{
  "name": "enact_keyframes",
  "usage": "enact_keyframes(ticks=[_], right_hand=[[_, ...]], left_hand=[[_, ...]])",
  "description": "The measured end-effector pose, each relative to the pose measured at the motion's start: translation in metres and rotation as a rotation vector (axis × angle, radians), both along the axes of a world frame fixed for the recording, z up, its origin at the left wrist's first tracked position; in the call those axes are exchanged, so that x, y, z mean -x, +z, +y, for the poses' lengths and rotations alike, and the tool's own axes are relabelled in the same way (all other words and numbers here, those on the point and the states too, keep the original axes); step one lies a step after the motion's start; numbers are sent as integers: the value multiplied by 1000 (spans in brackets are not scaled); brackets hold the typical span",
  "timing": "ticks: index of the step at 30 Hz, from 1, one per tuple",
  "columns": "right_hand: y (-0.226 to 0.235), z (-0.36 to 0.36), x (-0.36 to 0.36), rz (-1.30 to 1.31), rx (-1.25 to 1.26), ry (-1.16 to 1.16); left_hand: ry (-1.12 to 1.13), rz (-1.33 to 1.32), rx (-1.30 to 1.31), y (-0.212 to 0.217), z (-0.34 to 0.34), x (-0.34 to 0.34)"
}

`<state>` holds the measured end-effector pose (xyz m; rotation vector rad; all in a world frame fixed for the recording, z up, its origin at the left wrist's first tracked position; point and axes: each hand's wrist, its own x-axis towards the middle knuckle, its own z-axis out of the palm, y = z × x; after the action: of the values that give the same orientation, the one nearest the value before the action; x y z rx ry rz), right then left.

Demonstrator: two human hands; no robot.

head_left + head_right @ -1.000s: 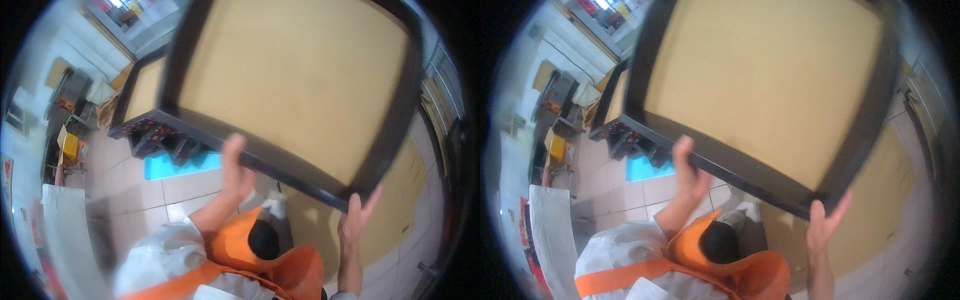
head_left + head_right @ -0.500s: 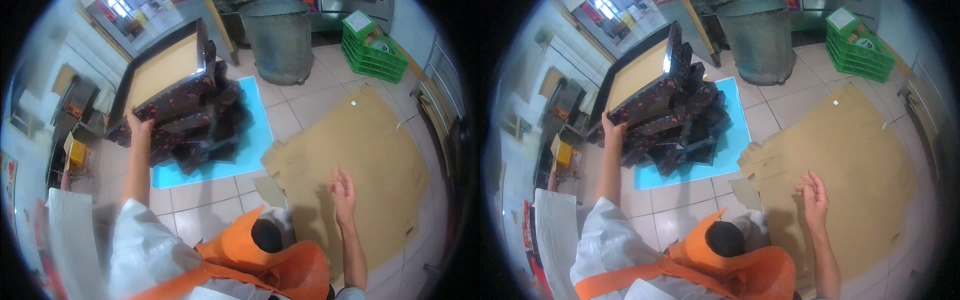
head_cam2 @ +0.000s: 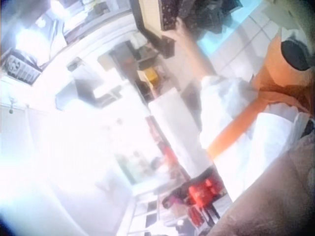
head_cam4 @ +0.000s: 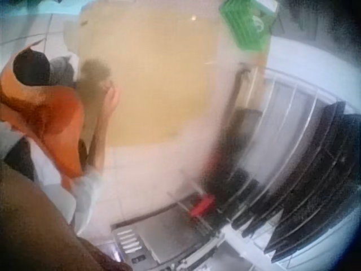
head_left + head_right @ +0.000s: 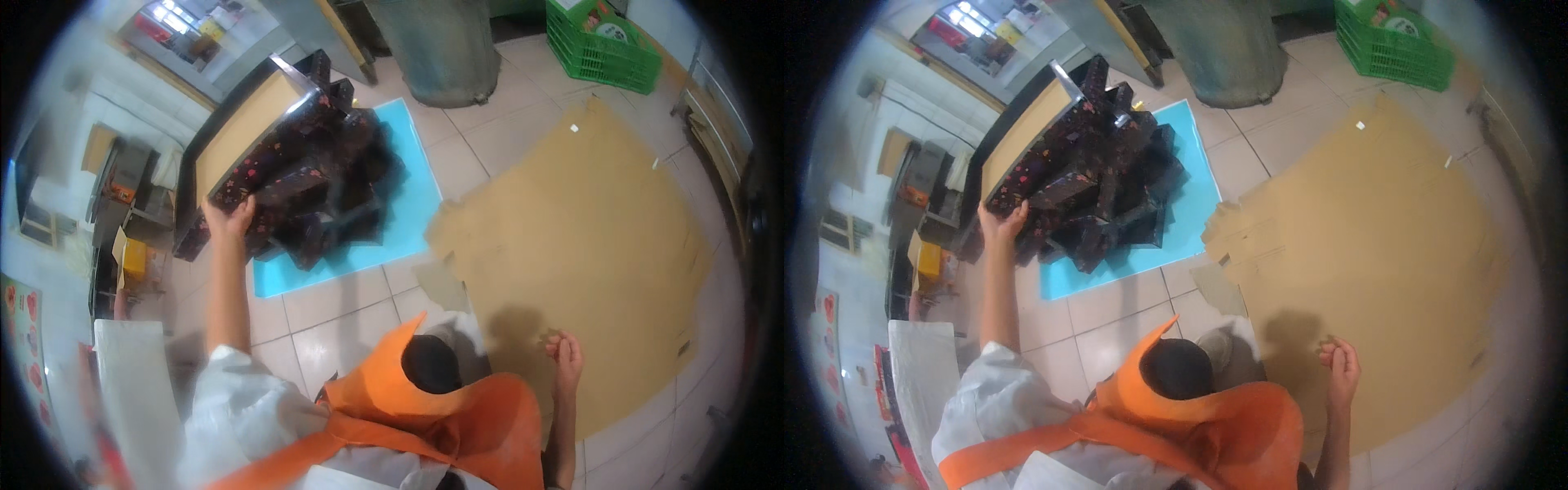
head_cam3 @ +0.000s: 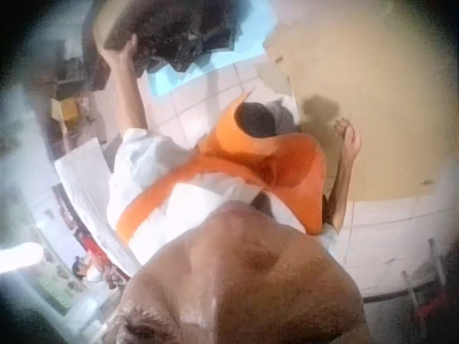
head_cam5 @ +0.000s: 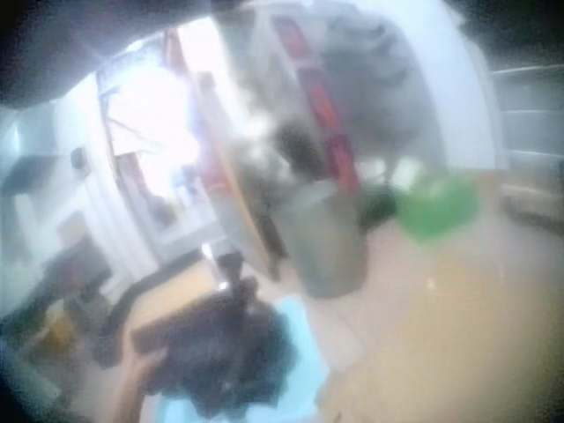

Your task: The person assembles rectangular frames by placing black strips along the edges of flat beige boards. They repeatedly pick up boards, align the strips, and stack the completed frames on a nearby pile.

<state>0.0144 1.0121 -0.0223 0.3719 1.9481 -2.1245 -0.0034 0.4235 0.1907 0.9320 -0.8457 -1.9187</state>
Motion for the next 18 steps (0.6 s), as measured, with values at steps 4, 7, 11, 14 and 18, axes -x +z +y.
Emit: enact_keyframes(ticks=[4, 7, 11, 14, 18], right_hand=[[-29, 43, -18, -36, -98, -58], [-55, 89, -41, -108, -359, -160], [-98, 167, -63, 158, -1041, -380], [-123, 252, -99, -101, -1739, -465], [-128, 269, -104, -411, -560, -606]], left_hand=[[-13, -74, -194, -1, 33, -12], [-532, -287, 53, -88, 96, -23], [-976, -747, 994, -202, 164, 32], [-978, -580, 1842, -273, 224, 120], [-1287, -733, 1788, -314, 261, 224]])
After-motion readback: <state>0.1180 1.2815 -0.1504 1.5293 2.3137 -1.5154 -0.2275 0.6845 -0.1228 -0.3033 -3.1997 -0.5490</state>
